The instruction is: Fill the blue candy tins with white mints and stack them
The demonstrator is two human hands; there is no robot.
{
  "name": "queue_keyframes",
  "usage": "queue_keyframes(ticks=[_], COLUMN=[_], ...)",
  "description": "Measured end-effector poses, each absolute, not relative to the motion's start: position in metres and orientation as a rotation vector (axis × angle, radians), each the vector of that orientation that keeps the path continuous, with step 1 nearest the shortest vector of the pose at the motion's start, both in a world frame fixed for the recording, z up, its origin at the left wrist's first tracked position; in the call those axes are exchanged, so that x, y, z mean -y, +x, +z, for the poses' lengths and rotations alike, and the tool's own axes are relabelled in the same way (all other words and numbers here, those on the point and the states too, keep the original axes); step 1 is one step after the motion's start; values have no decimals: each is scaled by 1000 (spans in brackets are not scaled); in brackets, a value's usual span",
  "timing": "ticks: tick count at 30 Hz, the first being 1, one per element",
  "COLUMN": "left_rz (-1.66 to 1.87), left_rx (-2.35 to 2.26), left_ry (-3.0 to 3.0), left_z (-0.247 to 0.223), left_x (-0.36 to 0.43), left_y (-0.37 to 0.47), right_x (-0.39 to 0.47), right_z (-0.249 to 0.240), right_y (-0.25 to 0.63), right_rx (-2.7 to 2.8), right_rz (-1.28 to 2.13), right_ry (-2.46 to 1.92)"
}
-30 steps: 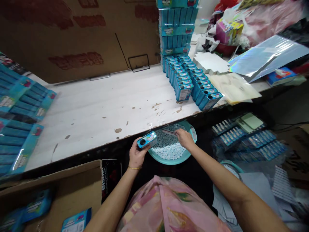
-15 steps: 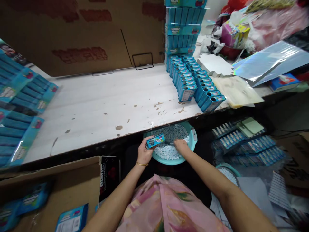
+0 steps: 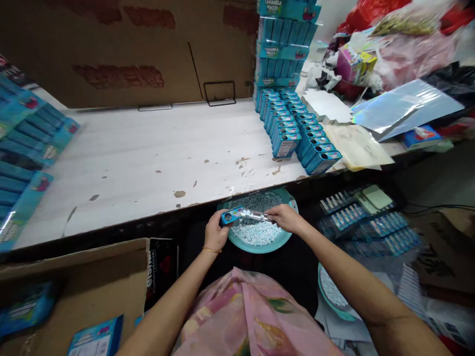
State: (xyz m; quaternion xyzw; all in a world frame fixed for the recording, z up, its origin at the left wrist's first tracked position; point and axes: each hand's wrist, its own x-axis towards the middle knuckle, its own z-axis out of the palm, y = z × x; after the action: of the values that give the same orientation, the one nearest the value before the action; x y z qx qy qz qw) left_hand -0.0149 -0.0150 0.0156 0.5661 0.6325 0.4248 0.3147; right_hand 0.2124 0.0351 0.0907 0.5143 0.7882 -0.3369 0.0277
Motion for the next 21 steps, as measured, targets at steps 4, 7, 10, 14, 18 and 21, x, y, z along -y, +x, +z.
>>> queue_keyframes(ticks=[4,7,10,14,18,21], left_rz=[1102,1106,1100,1102,1173,1261], left_rx=[-1666,-1671,-1657,-1607,-1410,-1329], left_ry=[1556,1575,1556,1500,1504,1536], left_z=[17,19,24,37,61,86], left_x=[13,12,13,10,-4,-14], left_y=[-2,-1,-4,-1,16,25], right_x=[-21,-15,-19,-29,-35,-49], right_z=[142,160,162,151,152,167], right_y=[172,159,169,182,175,179], right_rx=[-2514,-2507,-2492,-2607,-2840,-2862], right_rz=[-349,-194,-218,-355,-333,-216], right_ry=[1490,1387,1413,1485,1346,1305])
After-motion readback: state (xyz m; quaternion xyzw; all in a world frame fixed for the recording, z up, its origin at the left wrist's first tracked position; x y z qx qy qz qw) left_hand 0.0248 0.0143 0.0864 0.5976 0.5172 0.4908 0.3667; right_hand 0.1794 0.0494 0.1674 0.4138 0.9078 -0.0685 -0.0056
